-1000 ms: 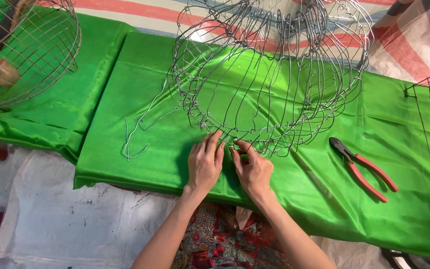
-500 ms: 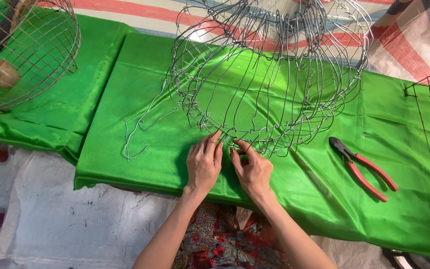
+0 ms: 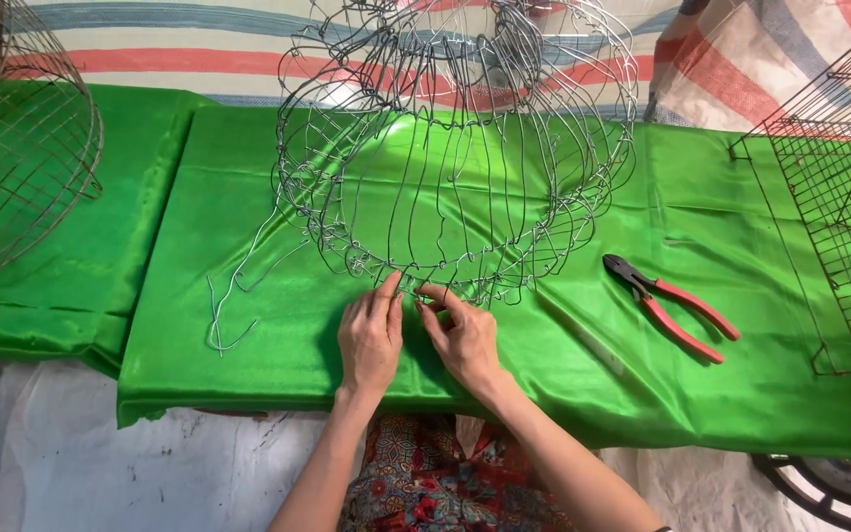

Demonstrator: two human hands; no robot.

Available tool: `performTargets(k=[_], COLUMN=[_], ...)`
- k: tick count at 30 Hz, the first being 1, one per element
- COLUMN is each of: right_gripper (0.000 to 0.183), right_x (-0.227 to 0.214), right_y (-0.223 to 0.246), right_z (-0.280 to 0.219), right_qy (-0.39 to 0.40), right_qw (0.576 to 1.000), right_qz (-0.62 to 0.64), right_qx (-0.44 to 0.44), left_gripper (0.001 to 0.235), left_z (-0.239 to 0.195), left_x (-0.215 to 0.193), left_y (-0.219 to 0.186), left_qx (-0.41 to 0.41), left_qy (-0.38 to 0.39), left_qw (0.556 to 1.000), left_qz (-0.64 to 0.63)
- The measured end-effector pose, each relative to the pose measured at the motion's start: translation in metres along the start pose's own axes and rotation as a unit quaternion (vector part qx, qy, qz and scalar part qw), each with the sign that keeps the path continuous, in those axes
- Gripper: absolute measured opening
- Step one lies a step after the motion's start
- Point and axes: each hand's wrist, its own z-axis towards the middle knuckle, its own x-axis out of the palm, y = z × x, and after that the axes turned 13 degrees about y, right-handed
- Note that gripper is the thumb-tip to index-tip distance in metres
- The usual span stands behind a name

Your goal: Refining the structure of a wire cage by bending wires and using pliers to secure joints.

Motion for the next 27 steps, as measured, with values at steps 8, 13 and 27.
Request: performTargets(k=[8,13,27], right_gripper=[0.021,0.02,0.076], right_x=[-0.005,-0.004,-0.069], right_y=[0.004,0.001,0.05], right_z=[0.001,0.002,-0.045], right_qy=[0.008,0.017,0.134], right_qw=[1.0,0.999,0.991], right_qz=[0.003,0.004,-0.002], right_qx=[0.027,0.027,-0.025], left_gripper=[0.03,0.029,0.038], left_z=[-0.001,0.001,-0.001], left_x=[0.006,0.004,-0.003], left_y=[0.003,0.001,-0.01], left_qx=[-0.01,-0.009,0.009], left_qy=[-0.006,-0.007,0.032], left_qw=[1.0,1.0,0.999], left_qz=[0.004,0.007,-0.03])
